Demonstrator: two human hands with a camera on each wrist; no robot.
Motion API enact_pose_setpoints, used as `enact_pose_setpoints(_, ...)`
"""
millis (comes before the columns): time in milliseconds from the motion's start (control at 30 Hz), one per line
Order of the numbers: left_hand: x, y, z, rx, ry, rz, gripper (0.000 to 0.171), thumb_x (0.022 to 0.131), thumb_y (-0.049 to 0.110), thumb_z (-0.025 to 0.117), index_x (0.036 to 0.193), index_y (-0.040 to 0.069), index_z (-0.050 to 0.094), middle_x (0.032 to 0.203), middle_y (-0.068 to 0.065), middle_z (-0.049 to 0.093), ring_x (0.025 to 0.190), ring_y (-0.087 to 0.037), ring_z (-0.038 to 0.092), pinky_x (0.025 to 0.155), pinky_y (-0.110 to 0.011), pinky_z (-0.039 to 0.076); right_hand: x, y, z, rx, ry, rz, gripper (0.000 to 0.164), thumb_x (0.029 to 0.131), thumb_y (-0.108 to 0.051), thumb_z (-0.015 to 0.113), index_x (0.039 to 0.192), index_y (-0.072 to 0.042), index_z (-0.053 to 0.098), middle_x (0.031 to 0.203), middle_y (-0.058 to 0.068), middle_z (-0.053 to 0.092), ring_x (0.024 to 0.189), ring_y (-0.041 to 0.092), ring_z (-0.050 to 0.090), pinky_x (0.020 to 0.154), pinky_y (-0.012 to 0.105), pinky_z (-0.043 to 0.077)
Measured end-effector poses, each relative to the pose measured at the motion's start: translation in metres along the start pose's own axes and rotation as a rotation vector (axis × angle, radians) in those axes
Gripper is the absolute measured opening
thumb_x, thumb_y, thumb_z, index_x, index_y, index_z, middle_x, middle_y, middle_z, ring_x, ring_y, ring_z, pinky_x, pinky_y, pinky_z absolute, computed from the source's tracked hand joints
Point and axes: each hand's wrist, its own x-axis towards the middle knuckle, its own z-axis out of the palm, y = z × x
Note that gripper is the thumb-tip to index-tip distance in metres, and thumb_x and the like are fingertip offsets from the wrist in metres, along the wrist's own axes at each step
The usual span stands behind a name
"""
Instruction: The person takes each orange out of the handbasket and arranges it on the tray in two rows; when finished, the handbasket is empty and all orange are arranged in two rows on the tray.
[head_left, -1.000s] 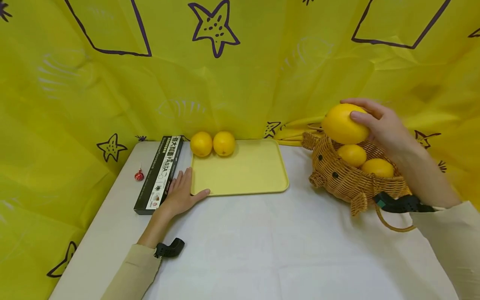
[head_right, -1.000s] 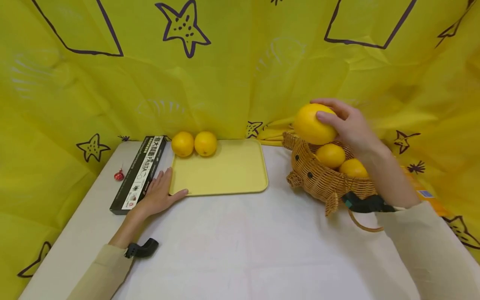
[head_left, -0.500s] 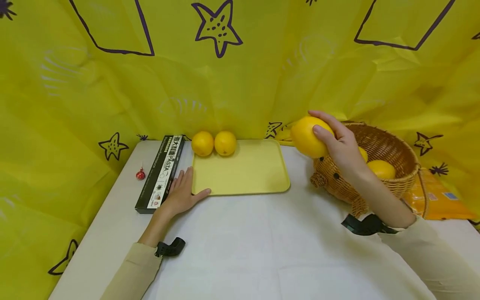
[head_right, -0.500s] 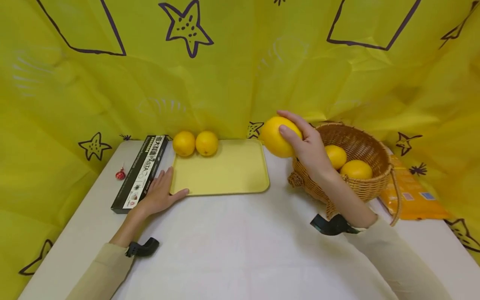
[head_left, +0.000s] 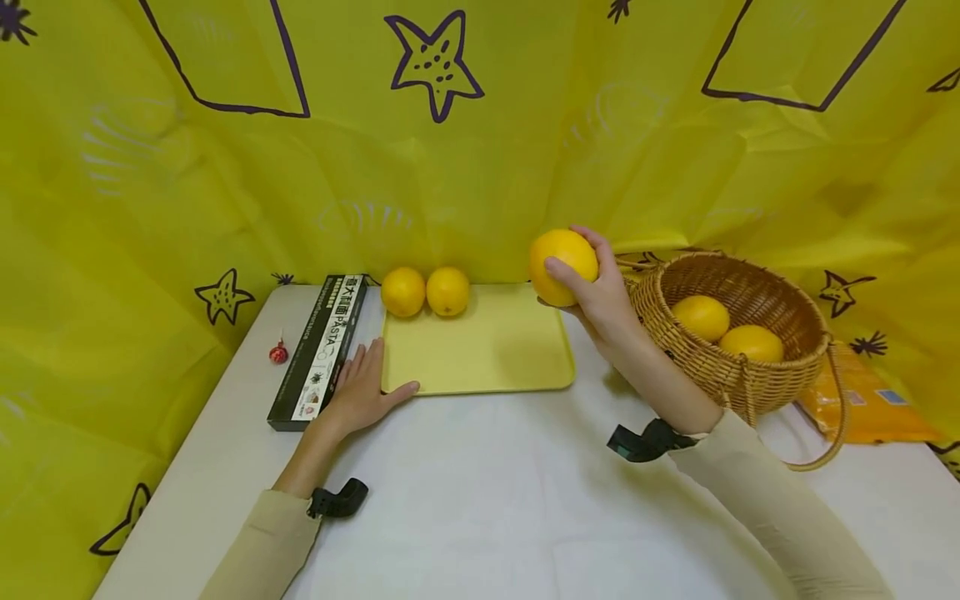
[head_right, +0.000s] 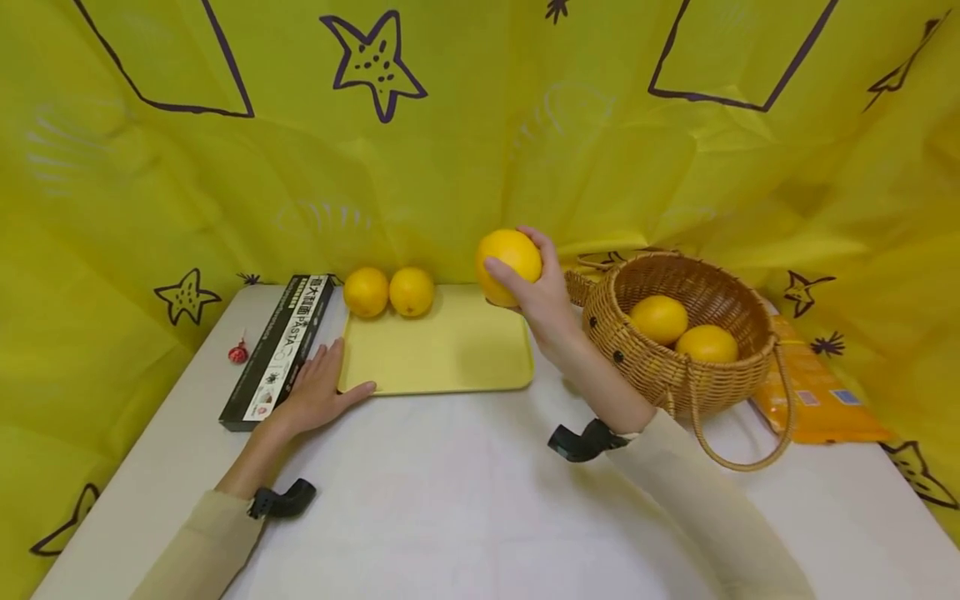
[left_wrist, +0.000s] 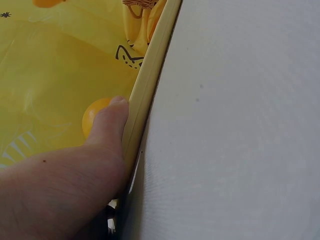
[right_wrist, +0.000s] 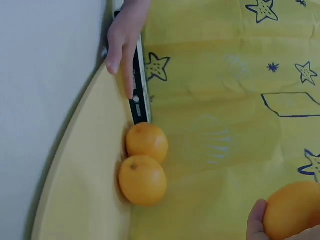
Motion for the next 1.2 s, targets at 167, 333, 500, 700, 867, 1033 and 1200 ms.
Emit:
enact_pose_setpoints(167,0.0,-0.001,0.001,-0.003,-0.001,-0.001,0.105,0.091,0.06,0.052,0.154,-0.003,-0.003,0.163,-0.023,-0.002,0.15,-0.043,-0.006,0.121,-0.06,-0.001,0.026,0.022,0.012,-0.03,0.059,0.003,0.063,0.091,-0.017,0.066,0.144,-0.022,0.034,0.138,0.003,0.035,0.113,0.026,0.052,0.074,0.031,0.06)
enact_pose_setpoints(333,0.001,-0.002,0.002,-0.012,-0.007,-0.007,0.106,0.091,0.062,0.052,0.154,-0.003,-0.004,0.163,-0.022,-0.003,0.15,-0.042,-0.007,0.121,-0.059,-0.002,0.055,0.049,0.022,-0.195,0.103,-0.001,0.064,0.089,-0.029,0.068,0.143,-0.022,0.036,0.144,0.008,0.037,0.117,0.027,0.05,0.087,0.035,0.054)
enact_pose_setpoints(500,0.001,-0.001,0.0,-0.011,-0.004,-0.011,0.105,0.091,0.06,0.052,0.154,-0.003,-0.004,0.163,-0.022,-0.003,0.15,-0.042,-0.006,0.121,-0.059,-0.002,0.083,0.077,0.031,-0.332,0.152,0.004,0.064,0.088,-0.038,0.068,0.141,-0.021,0.037,0.142,0.009,0.042,0.117,0.026,0.05,0.095,0.04,0.048)
enact_pose_setpoints(700,0.0,0.001,-0.002,-0.013,-0.006,-0.008,0.105,0.091,0.06,0.053,0.154,-0.003,-0.003,0.163,-0.021,-0.003,0.151,-0.041,-0.006,0.121,-0.059,-0.002,0.104,0.104,0.04,-0.427,0.196,0.015,0.059,0.092,-0.037,0.062,0.142,-0.018,0.037,0.141,0.014,0.045,0.121,0.029,0.048,0.103,0.044,0.042)
enact_pose_setpoints(867,0.002,0.001,-0.002,-0.008,-0.003,-0.007,0.105,0.091,0.06,0.053,0.154,-0.002,-0.003,0.163,-0.021,-0.003,0.151,-0.041,-0.006,0.121,-0.058,-0.001,0.109,0.118,0.048,-0.437,0.2,0.009,0.055,0.093,-0.03,0.06,0.142,-0.015,0.04,0.142,0.015,0.046,0.122,0.03,0.047,0.104,0.044,0.041)
enact_pose_setpoints(1033,0.002,0.001,-0.002,-0.008,-0.009,-0.013,0.105,0.091,0.06,0.053,0.154,-0.002,-0.003,0.163,-0.021,-0.003,0.151,-0.04,-0.007,0.122,-0.058,-0.002,0.108,0.126,0.055,-0.446,0.211,0.011,0.057,0.091,-0.027,0.064,0.141,-0.013,0.04,0.143,0.017,0.043,0.125,0.032,0.046,0.106,0.046,0.041)
enact_pose_setpoints(1200,0.002,0.001,-0.001,-0.008,-0.018,-0.023,0.106,0.091,0.061,0.053,0.154,-0.002,-0.004,0.163,-0.021,-0.003,0.151,-0.04,-0.007,0.122,-0.058,-0.002,0.109,0.134,0.059,-0.475,0.236,0.064,0.059,0.089,-0.03,0.067,0.141,-0.017,0.041,0.142,0.019,0.038,0.127,0.032,0.042,0.107,0.047,0.04)
